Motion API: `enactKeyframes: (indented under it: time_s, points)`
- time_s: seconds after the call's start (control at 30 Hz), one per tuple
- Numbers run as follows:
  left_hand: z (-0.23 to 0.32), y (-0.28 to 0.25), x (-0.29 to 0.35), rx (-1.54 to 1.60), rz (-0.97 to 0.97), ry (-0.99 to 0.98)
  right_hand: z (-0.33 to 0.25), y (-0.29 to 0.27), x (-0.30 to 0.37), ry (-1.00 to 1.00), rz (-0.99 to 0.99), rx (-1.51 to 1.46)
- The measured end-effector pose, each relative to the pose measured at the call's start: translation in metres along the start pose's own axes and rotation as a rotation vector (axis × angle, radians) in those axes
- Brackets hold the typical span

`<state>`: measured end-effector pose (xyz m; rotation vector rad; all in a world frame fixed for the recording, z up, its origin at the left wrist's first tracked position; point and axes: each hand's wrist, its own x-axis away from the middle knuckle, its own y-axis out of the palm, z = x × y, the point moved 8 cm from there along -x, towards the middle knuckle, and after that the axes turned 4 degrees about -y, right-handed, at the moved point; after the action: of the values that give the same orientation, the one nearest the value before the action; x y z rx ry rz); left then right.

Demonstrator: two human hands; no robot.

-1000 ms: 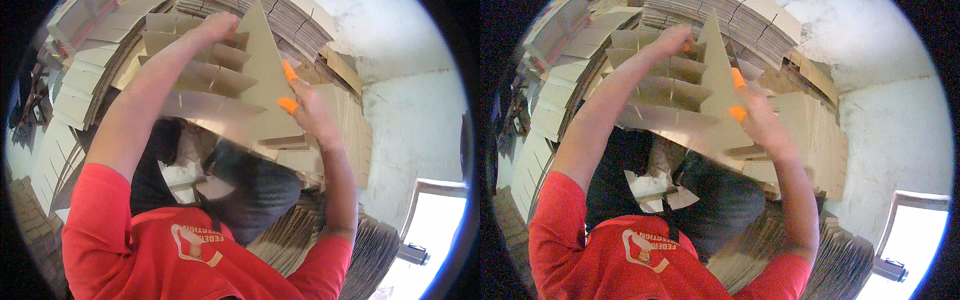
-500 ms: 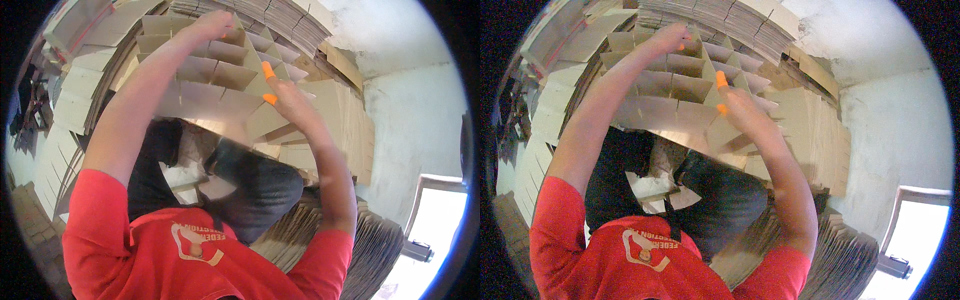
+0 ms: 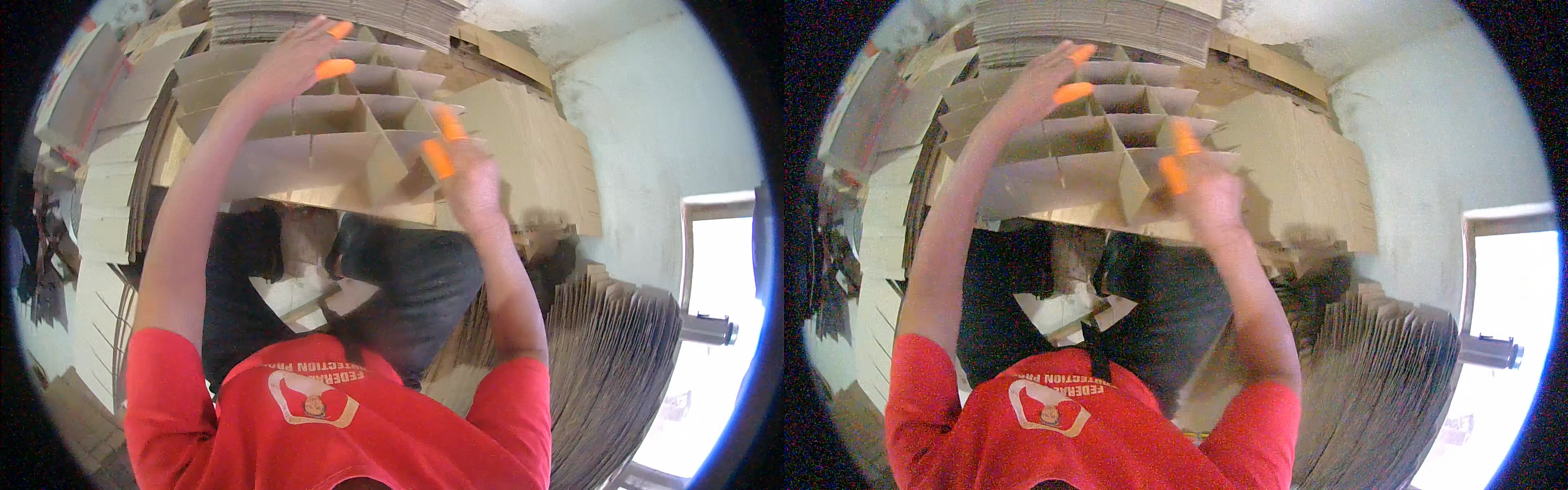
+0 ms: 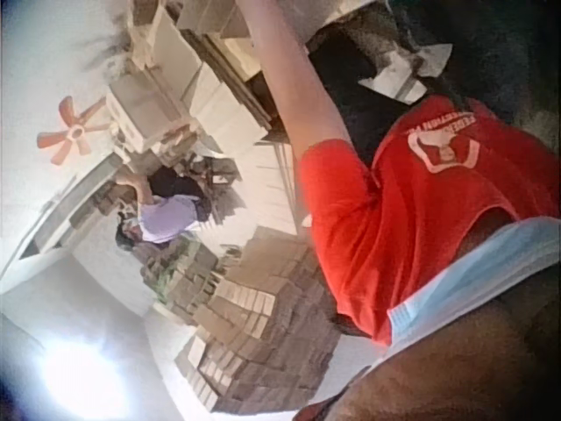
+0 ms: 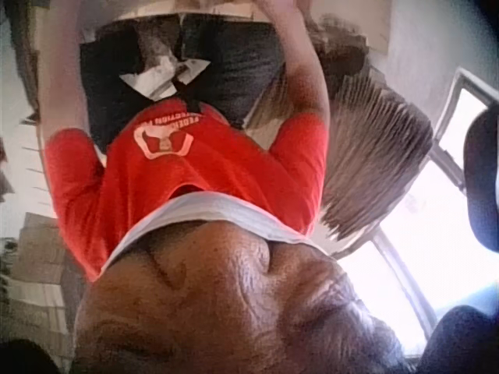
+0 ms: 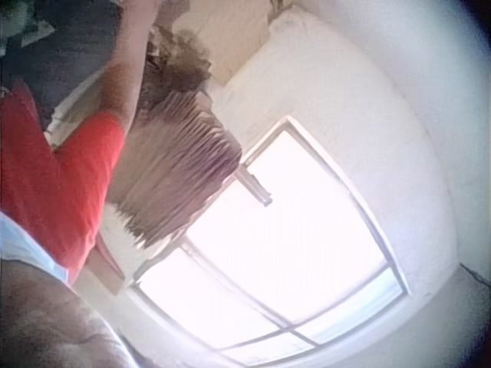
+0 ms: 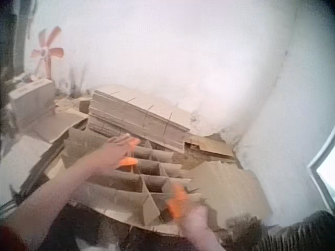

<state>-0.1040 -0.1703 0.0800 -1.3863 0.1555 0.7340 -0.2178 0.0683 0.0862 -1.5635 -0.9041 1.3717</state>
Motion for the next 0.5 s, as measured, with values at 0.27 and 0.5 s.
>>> enactKeyframes:
  time_s: [0.27, 0.5]
  points:
    - [0.053, -0.105, 0.121, 0.143, 0.31, -0.22, 0.166, 0.003, 0.109, 0.577, -0.081, 0.588]
    - [0.03, -0.102, 0.168, 0.135, 0.285, -0.326, 0.209, -0.022, 0.124, 0.798, 0.162, 0.271]
